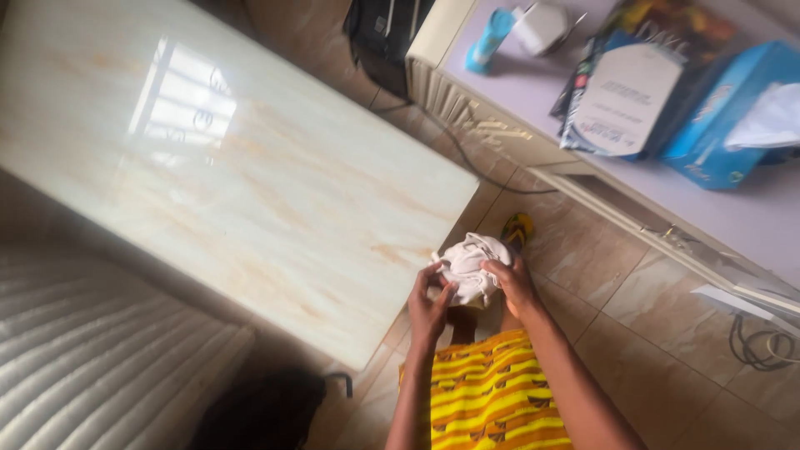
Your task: Cleaning a table surface and wiping down various books and objects with a cloth.
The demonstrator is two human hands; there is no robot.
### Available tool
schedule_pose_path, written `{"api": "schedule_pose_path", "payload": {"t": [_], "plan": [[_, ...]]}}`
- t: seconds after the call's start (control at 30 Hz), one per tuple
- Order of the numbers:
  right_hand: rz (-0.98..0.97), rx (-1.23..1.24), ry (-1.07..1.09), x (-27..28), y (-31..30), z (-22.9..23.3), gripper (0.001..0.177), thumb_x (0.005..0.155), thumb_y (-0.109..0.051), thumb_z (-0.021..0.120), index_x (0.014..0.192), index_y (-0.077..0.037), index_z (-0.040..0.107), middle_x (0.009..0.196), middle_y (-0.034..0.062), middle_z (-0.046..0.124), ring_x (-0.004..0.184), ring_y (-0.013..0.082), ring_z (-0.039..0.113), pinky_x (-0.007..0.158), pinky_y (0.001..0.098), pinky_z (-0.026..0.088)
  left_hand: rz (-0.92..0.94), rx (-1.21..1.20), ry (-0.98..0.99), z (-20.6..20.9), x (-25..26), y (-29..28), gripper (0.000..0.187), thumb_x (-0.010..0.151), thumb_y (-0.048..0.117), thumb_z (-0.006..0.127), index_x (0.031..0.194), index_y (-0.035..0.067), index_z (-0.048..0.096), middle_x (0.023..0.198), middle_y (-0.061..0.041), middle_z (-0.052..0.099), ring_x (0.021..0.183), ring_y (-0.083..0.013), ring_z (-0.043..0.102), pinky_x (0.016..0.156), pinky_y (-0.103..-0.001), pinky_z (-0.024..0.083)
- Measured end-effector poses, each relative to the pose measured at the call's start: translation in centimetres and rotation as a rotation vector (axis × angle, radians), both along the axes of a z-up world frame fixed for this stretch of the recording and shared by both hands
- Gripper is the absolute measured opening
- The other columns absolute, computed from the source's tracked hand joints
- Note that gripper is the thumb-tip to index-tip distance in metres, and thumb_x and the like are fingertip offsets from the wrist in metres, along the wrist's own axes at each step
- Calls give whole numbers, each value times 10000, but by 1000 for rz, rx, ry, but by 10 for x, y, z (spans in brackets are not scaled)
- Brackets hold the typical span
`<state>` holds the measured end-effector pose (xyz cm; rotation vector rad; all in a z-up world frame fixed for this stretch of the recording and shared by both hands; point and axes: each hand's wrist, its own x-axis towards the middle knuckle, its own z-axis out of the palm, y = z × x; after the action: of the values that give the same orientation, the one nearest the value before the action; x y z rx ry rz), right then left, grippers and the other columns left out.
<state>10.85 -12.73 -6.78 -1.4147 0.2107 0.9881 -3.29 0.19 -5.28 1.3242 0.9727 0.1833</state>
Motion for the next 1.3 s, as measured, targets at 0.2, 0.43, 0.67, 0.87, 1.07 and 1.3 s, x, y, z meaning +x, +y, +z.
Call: {"api": "schedule_pose_path", "payload": {"t": [0.2, 0.43, 0.67, 0.87, 1.07, 1.3], "plan": [[-319, -65, 194, 2, -28, -67, 387, 841, -204, 726, 1186, -29, 694, 1059, 56, 738, 971, 186, 696, 834, 339, 540, -61, 100, 10, -1, 0, 3, 314, 957, 70, 661, 1266, 14, 660, 1041, -87, 722, 914, -167, 652, 829, -292, 542], [-280, -28, 14, 17, 2, -10, 442, 808, -213, 728, 1216, -46, 710, 1115, 79, 748, 1002, 195, 700, 870, 369, 543, 5, -146, -52, 5, 47, 1, 686, 908, 153, 705, 1521, 109, 400, 1358, -104, 568, 1187, -224, 612, 968, -356, 556], [-557, 186, 387, 0, -18, -30, 414, 905, -282, 639, 1262, -76, 669, 1206, 61, 713, 1086, 220, 680, 945, 388, 525, -126, -207, -285, 29, 44, -15, 859, 878, 171, 733, 1604, 40, 292, 1652, -146, 306, 1519, -285, 300, 1224, -424, 262], [-512, 311, 462, -3, -15, 2, 442, 921, -338, 626, 1283, -87, 658, 1207, 58, 719, 1095, 224, 678, 980, 392, 521, -46, -335, -376, 12, 41, -28, 756, 986, 439, 466, 1600, 25, 314, 1696, -64, 208, 1547, -250, 269, 1239, -409, 244], [-210, 55, -104, -11, -26, -30, 444, 927, -211, 634, 1341, -52, 629, 1273, 107, 672, 1168, 231, 626, 1021, 382, 474, 300, -726, -403, -5, 39, -34, 645, 1015, 442, 430, 1509, 27, 424, 1470, -149, 543, 1333, -276, 534, 1121, -411, 411], [182, 114, -192, 40, -9, 46, 779, 852, -394, 683, 1533, -100, 444, 1498, 92, 536, 1324, 266, 562, 1097, 390, 478, 169, -537, -315, 9, 84, -27, 461, 990, 241, 504, 1390, 13, 512, 1252, -145, 647, 1128, -237, 631, 987, -382, 531]]}}
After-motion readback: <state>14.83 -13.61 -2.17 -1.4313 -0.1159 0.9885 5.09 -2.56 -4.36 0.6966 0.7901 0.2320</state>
